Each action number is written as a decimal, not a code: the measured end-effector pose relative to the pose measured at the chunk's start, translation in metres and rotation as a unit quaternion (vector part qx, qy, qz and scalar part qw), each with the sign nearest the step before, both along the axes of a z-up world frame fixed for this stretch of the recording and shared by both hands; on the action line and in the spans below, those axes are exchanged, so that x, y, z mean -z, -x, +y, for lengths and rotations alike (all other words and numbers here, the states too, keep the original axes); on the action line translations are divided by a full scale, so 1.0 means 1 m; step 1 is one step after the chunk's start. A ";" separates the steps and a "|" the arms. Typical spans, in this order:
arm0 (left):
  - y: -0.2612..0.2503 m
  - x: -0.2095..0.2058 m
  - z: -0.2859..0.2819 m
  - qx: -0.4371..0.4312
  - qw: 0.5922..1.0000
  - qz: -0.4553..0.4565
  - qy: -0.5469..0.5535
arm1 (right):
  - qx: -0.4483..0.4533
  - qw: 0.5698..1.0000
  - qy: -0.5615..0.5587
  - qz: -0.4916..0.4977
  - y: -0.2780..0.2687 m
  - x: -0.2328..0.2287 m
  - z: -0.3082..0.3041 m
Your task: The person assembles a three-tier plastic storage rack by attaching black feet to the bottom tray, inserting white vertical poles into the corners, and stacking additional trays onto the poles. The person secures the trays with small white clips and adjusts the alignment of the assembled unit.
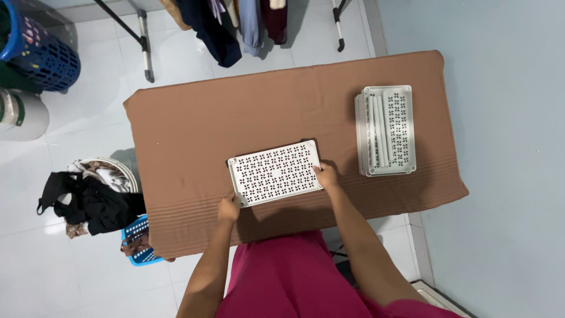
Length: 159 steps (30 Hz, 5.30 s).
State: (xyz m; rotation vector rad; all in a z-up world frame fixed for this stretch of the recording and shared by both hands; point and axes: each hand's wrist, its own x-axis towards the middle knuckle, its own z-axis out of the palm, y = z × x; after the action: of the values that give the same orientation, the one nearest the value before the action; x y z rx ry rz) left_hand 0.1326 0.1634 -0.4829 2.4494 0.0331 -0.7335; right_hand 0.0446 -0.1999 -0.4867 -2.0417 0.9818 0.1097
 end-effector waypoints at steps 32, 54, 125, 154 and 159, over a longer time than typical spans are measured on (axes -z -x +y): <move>-0.009 -0.005 -0.011 -0.018 0.999 0.013 -0.039 | -0.035 0.996 -0.023 -0.076 0.064 -0.025 0.002; 0.058 -0.033 -0.165 0.160 0.972 -0.151 -0.082 | 0.126 0.917 0.368 -0.089 0.071 -0.055 -0.204; 0.048 -0.099 -0.012 -0.379 0.869 -0.173 0.268 | -0.181 0.902 -0.304 -0.249 -0.098 -0.158 0.014; 0.015 -0.058 0.111 -0.295 0.923 -0.072 0.236 | -0.306 0.904 0.081 -0.288 -0.167 -0.128 0.175; 0.009 -0.057 0.109 -0.269 0.932 -0.084 0.229 | -0.364 0.896 0.116 -0.227 -0.176 -0.145 0.190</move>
State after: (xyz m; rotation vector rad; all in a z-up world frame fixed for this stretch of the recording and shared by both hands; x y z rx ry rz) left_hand 0.1234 0.2728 -0.4255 1.9111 0.4043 -0.2455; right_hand 0.2209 -0.0100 -0.3419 -2.4070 -0.0933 -0.0962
